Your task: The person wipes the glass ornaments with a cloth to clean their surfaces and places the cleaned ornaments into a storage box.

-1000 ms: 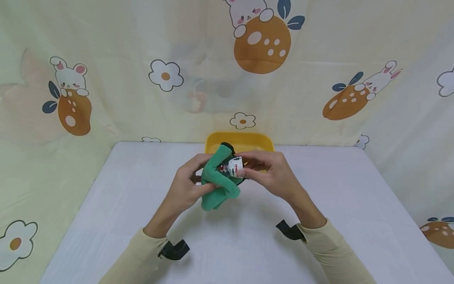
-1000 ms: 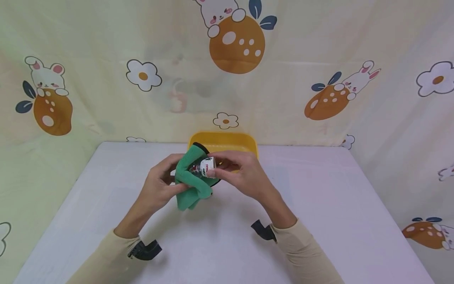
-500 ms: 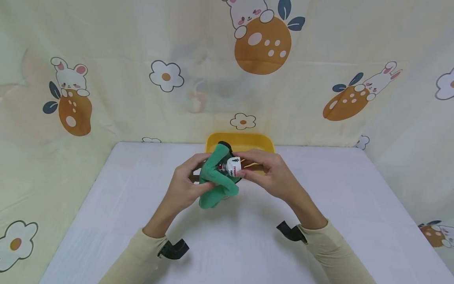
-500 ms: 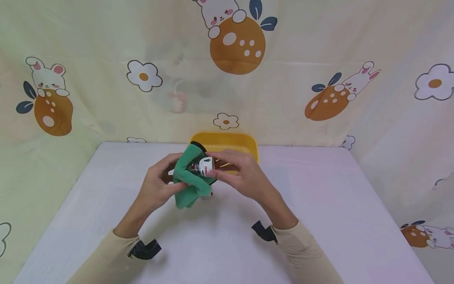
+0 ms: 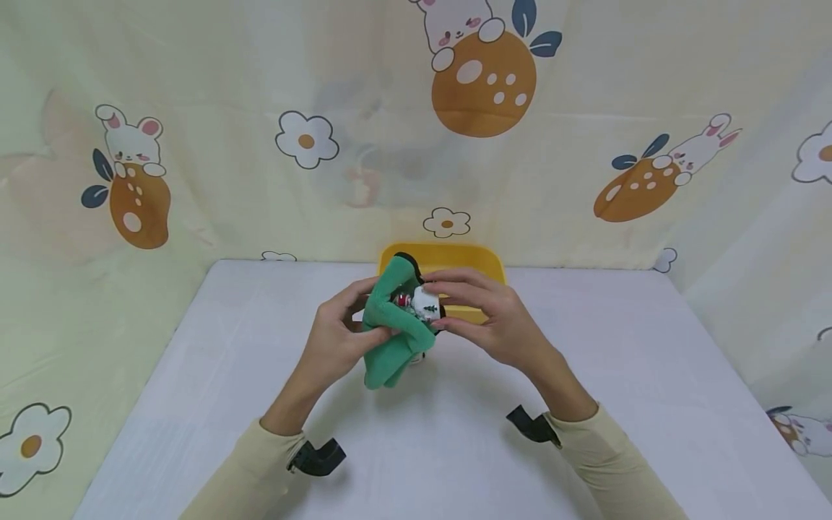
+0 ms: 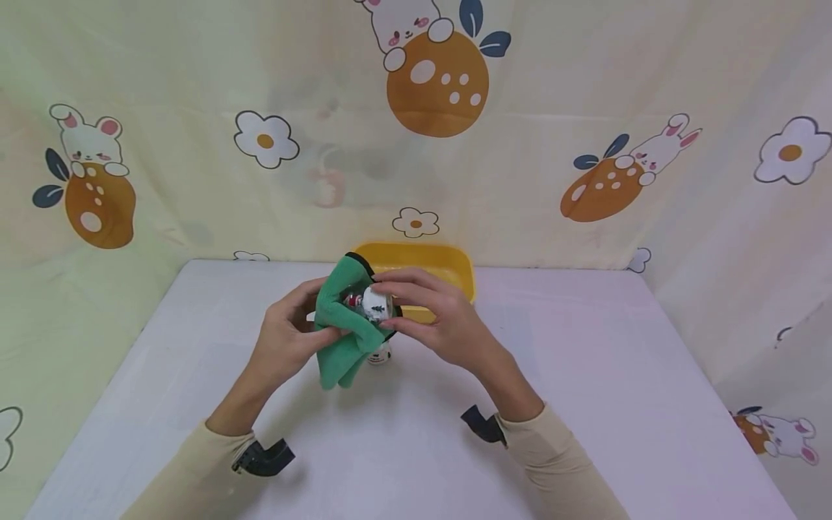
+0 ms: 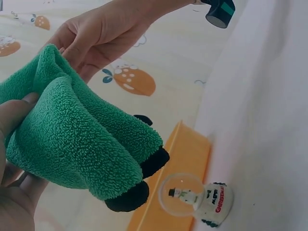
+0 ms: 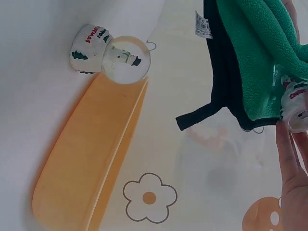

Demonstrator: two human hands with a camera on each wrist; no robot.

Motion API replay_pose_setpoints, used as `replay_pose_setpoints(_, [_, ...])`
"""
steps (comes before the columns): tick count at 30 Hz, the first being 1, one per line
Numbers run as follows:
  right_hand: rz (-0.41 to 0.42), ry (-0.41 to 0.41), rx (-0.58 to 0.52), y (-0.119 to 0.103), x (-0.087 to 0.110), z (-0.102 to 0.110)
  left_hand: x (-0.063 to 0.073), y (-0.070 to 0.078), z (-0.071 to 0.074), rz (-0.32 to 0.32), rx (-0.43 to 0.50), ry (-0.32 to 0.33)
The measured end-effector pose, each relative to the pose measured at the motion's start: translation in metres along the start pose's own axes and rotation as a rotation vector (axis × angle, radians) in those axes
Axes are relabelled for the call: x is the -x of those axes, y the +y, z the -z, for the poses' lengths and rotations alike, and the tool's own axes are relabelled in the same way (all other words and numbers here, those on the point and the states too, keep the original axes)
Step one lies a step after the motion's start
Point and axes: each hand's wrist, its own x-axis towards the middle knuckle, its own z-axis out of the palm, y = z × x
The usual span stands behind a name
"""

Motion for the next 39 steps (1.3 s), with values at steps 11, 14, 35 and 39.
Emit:
replay_pose_setpoints(11, [0.137,-0.003,0.071,0.0031,-0.0001,0.0003,0.0003,0.0035,0.0022,0.069,0.011,-0.032])
replay_pose_setpoints(14, [0.158,-0.002,0.067,0.0037,0.0002,-0.0002,0.0009,0.0031,0.0023,0.08,0.007,-0.045])
replay_pose_setpoints(35, [0.018,0.014,-0.003,0.0019,0.0009,-0.0023,0.0012,0.0043,0.0002,-0.045,-0.013,-0.057])
replay_pose_setpoints(39, [-0.041,0.017,0.006,0.0027,0.0022,-0.0034,0.0006,0.0049,0.0,-0.07,-0.03,-0.054])
